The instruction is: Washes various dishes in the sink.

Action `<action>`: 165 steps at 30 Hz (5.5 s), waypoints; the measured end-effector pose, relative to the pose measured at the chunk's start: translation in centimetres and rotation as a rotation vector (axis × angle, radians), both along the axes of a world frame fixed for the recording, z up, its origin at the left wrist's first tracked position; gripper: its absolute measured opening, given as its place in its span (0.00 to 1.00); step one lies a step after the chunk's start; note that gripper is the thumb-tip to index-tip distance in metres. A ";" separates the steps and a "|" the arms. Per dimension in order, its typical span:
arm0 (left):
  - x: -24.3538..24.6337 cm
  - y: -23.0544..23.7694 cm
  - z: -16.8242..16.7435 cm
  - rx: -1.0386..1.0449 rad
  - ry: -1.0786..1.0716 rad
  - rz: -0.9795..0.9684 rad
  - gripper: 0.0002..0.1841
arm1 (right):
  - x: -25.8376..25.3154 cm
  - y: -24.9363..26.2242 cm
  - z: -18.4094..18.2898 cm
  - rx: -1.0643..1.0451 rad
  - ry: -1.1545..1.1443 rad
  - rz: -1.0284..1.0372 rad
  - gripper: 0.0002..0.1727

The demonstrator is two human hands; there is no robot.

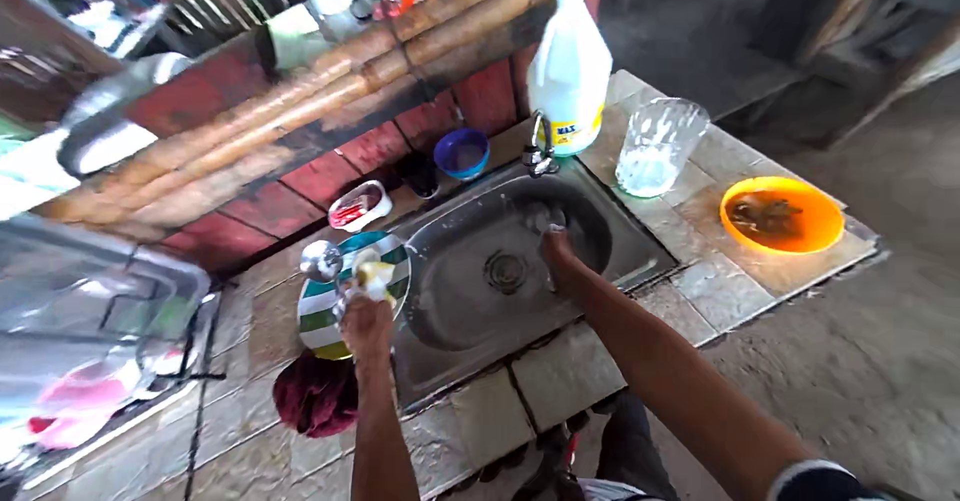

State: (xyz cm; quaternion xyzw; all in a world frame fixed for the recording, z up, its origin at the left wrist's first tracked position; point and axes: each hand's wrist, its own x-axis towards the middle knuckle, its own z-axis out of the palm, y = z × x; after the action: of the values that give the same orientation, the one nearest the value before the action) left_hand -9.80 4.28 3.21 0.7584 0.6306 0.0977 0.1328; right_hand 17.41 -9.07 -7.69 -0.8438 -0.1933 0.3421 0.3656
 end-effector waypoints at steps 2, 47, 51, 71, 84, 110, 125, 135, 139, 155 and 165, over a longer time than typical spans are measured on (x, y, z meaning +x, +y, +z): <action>-0.4 -0.9 -0.2 0.132 -0.202 -0.020 0.31 | 0.5 1.0 -1.1 -0.044 -0.091 0.119 0.21; 21.1 -11.8 -5.4 -0.350 -0.964 -0.269 0.22 | 0.9 1.1 3.9 0.961 0.339 -0.244 0.17; 17.5 -14.9 -5.8 -0.245 -0.426 -0.511 0.22 | 2.2 1.6 4.7 0.987 0.533 -0.389 0.15; 16.8 -0.8 -5.4 -0.008 -0.326 -0.713 0.24 | -1.6 0.9 5.8 0.640 0.621 0.088 0.11; 18.1 -1.3 -5.5 0.021 -0.316 -0.493 0.31 | -1.4 1.2 4.8 0.611 0.692 0.087 0.17; 12.1 -2.1 -4.5 0.000 -0.854 -0.005 0.22 | -0.6 1.1 4.0 -0.022 -0.110 0.569 0.24; 7.3 -1.0 2.3 -0.235 -0.200 -0.141 0.26 | -1.9 3.4 3.2 0.111 0.010 0.328 0.23; 22.6 -4.3 -6.8 -0.409 -0.893 -0.124 0.15 | -2.8 -0.1 5.1 0.291 -0.112 0.170 0.21; 22.7 -4.9 -6.1 -0.496 -0.913 -0.189 0.18 | -1.8 -0.9 5.9 0.096 -0.242 0.207 0.22; 22.4 -7.2 -3.4 -0.184 -0.660 -0.408 0.21 | -0.5 -2.4 5.6 0.519 -0.107 -0.062 0.16; 21.9 -10.6 -5.3 -0.499 -0.965 -0.254 0.21 | 0.0 -2.5 4.7 0.734 0.209 -0.238 0.20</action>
State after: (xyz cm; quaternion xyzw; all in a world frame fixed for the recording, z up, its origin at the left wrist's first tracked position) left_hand 12.15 -6.28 -2.09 0.6432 0.4058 0.2650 0.5928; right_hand 17.45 -11.59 -3.00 -0.6343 -0.1654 0.2898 0.6974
